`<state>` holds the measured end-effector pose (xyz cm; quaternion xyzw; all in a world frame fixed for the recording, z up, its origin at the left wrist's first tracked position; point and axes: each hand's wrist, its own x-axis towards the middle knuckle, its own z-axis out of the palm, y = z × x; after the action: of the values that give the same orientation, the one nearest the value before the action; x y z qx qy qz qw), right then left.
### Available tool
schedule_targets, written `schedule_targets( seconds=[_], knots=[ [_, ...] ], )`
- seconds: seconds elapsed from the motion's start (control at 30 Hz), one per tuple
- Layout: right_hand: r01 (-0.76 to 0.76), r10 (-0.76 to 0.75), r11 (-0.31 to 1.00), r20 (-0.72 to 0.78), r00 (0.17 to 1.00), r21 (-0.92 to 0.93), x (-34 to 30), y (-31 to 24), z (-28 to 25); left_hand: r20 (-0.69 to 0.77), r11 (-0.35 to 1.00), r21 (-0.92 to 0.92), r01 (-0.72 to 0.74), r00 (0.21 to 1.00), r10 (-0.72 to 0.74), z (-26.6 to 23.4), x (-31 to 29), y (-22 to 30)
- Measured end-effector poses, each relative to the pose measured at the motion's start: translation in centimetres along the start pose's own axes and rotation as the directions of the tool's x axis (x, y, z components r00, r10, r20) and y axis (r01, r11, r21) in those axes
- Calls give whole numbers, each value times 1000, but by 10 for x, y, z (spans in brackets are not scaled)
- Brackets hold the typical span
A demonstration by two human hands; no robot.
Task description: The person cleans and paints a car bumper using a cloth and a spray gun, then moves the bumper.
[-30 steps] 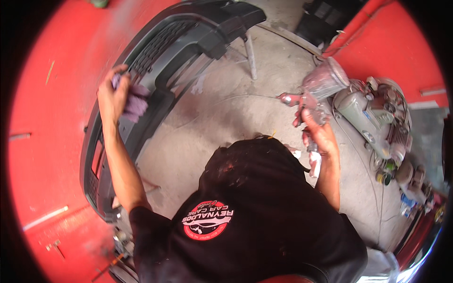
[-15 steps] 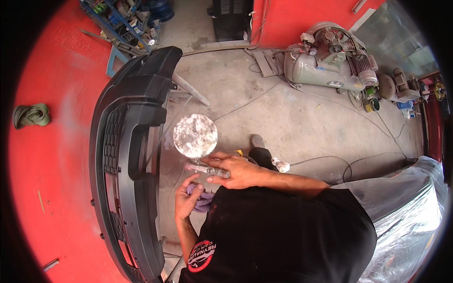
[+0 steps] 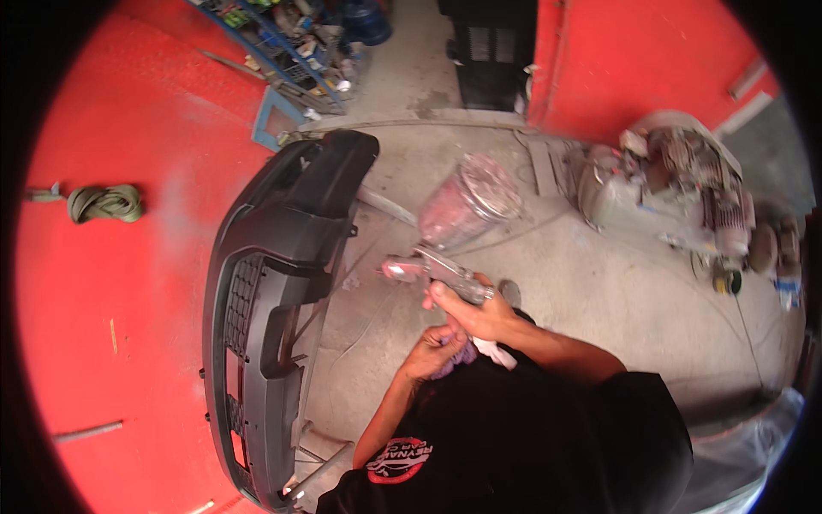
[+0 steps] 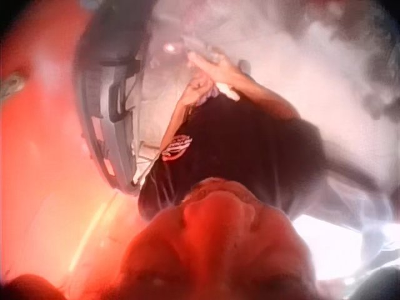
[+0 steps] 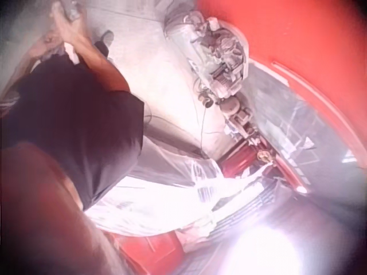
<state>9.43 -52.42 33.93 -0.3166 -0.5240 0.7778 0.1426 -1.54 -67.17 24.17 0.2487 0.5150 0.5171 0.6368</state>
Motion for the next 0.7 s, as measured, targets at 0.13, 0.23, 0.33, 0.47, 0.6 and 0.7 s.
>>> schedule_targets(
  seconds=[0.13,0.23,0.33,0.47,0.6,0.7],
  knots=[
    [-42,66,981,-125,990,187,18,5,-37,115,987,117,114,985,-128,16,32,16],
    [-115,165,949,-154,974,293,26,9,-61,83,960,241,141,983,-166,37,52,39],
    [-122,185,942,-181,966,312,31,12,-86,43,938,310,154,984,-175,60,74,50],
    [-127,197,952,-239,951,278,43,2,-114,0,935,342,93,995,-99,73,105,59],
    [-155,173,984,-238,956,91,55,-3,-135,62,890,350,293,941,-334,76,129,81],
    [-124,132,991,-219,967,51,62,-17,-139,80,878,410,249,949,-306,71,142,97]
  ],
)
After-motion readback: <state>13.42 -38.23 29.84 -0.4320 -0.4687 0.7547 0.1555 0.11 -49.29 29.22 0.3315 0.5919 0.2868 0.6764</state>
